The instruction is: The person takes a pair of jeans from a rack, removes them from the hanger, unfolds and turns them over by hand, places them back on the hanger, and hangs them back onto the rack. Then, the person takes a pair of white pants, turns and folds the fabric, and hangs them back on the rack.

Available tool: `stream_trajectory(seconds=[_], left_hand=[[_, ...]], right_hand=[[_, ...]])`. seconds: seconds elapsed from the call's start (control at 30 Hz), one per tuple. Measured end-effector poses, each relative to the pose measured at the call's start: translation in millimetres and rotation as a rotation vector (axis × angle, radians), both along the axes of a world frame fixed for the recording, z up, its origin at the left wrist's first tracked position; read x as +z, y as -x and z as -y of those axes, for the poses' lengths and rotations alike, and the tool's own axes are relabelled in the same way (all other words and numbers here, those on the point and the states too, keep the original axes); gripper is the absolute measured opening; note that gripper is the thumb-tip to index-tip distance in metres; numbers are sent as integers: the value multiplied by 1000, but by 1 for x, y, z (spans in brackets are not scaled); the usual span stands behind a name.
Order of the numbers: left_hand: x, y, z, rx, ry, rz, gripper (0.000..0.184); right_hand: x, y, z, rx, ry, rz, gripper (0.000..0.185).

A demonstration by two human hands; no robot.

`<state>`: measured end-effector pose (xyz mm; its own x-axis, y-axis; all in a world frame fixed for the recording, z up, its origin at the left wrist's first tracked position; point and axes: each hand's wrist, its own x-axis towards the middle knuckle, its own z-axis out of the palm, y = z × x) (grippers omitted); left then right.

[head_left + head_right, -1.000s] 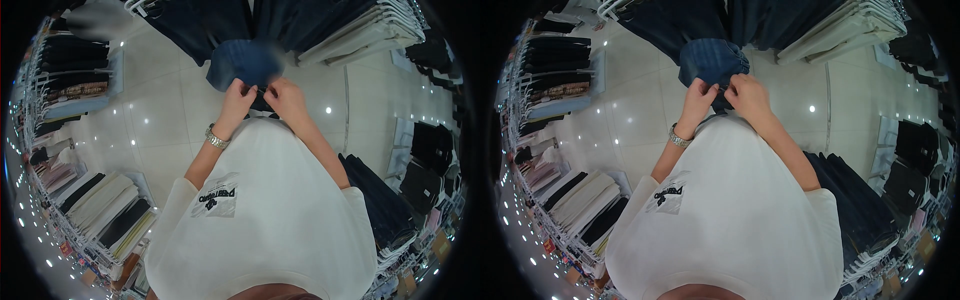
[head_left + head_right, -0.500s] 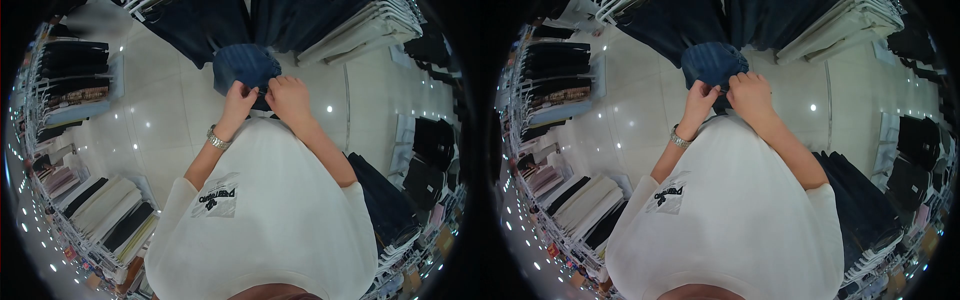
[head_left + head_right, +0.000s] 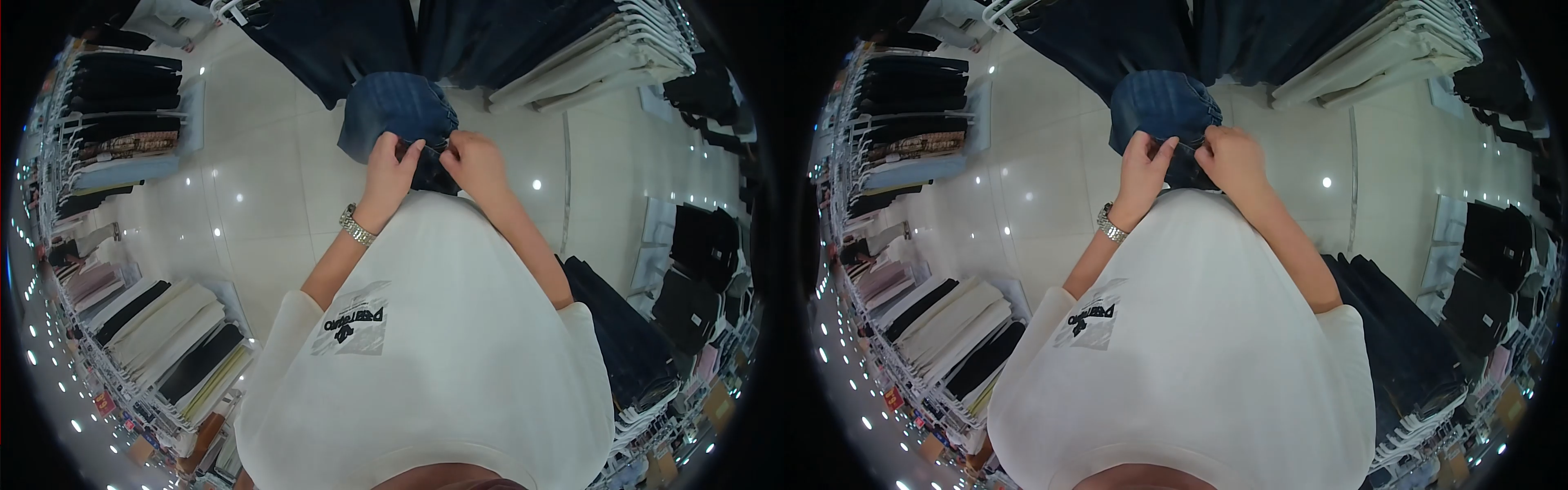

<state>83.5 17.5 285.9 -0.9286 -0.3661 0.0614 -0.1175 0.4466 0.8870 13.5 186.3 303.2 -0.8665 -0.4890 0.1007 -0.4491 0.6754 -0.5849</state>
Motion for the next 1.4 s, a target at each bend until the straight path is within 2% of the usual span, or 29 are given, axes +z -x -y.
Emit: stream_trajectory(seconds=[0.1,0.2,0.3,0.4,0.5,0.6,0.8,0.9,1.0,1.2,1.4], left_hand=[[1,-2,1,4,-17,19,31],[7,-6,5,68,-142,44,30],[15,-8,11,57,-238,72,28],[8,-5,20,76,-294,87,21],[-1,-8,28,43,-503,-4,13],[6,-11,26,82,-713,55,14],[8,-9,31,89,-984,42,18],[11,-8,29,87,-1047,11,17],[15,-9,28,83,-1101,3,15],[17,-10,27,79,-1140,-12,13],[7,-13,32,59,-1175,11,19]], right_hand=[[6,1,-1,-11,7,28,11],[-10,8,-6,-62,35,-30,14],[-26,22,-21,-104,-33,83,15],[-28,13,-21,-32,20,100,15],[-27,2,-23,-21,64,190,13],[-31,-1,-26,-68,205,225,12],[-60,2,-38,-118,693,754,16],[-60,2,-42,-242,902,1044,15],[-58,2,-44,-250,1009,1299,24],[-46,-7,-36,-280,1066,1519,43],[-61,-7,-37,-202,981,1646,47]])
